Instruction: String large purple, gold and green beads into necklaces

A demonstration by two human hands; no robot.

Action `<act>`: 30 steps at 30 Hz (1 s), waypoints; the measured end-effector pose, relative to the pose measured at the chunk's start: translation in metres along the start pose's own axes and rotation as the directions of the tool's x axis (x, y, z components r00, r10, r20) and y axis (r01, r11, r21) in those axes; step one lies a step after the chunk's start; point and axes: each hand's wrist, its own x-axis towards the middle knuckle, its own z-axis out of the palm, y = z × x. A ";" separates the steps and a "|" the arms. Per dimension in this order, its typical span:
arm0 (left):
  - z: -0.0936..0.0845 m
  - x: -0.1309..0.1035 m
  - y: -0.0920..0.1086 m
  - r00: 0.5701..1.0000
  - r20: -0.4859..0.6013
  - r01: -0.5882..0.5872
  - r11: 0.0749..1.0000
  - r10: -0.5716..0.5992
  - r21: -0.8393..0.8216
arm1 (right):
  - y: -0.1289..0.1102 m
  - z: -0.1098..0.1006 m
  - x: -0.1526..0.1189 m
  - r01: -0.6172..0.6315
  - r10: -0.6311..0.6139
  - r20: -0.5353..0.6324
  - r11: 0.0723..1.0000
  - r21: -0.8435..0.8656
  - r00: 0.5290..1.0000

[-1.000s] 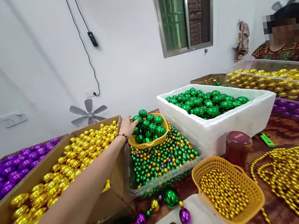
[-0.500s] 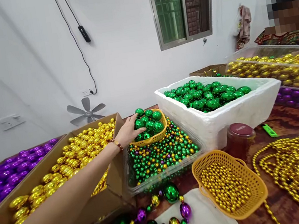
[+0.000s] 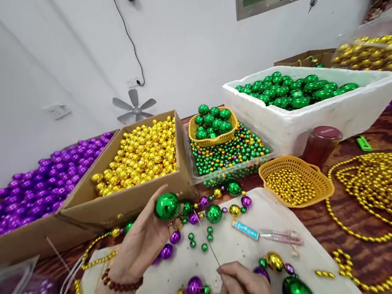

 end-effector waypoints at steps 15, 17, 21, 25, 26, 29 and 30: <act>-0.021 -0.032 -0.025 0.983 -0.183 -0.040 0.966 -0.008 -0.257 | -0.003 0.017 -0.027 0.172 -0.152 0.103 0.960 -0.222 0.983; -0.023 -0.031 -0.025 0.983 -0.183 -0.054 0.965 0.006 -0.258 | -0.004 0.017 -0.027 0.169 -0.147 0.109 0.958 -0.231 0.983; -0.024 -0.029 -0.026 0.983 -0.185 -0.066 0.966 0.020 -0.250 | -0.002 0.018 -0.029 0.163 -0.141 0.109 0.959 -0.232 0.984; -0.022 -0.030 -0.027 0.989 -0.139 -0.080 0.981 0.056 -0.175 | 0.001 0.021 -0.028 0.154 -0.137 0.094 0.964 -0.218 0.986; -0.021 -0.031 -0.027 0.990 -0.121 -0.092 0.985 0.074 -0.149 | 0.002 0.022 -0.027 0.152 -0.136 0.088 0.966 -0.211 0.987; -0.016 -0.036 -0.029 0.989 -0.076 -0.134 0.988 0.129 -0.074 | 0.006 0.027 -0.023 0.143 -0.131 0.076 0.973 -0.183 0.988; -0.014 -0.038 -0.030 0.988 -0.066 -0.145 0.988 0.141 -0.052 | 0.007 0.029 -0.021 0.138 -0.127 0.076 0.975 -0.171 0.989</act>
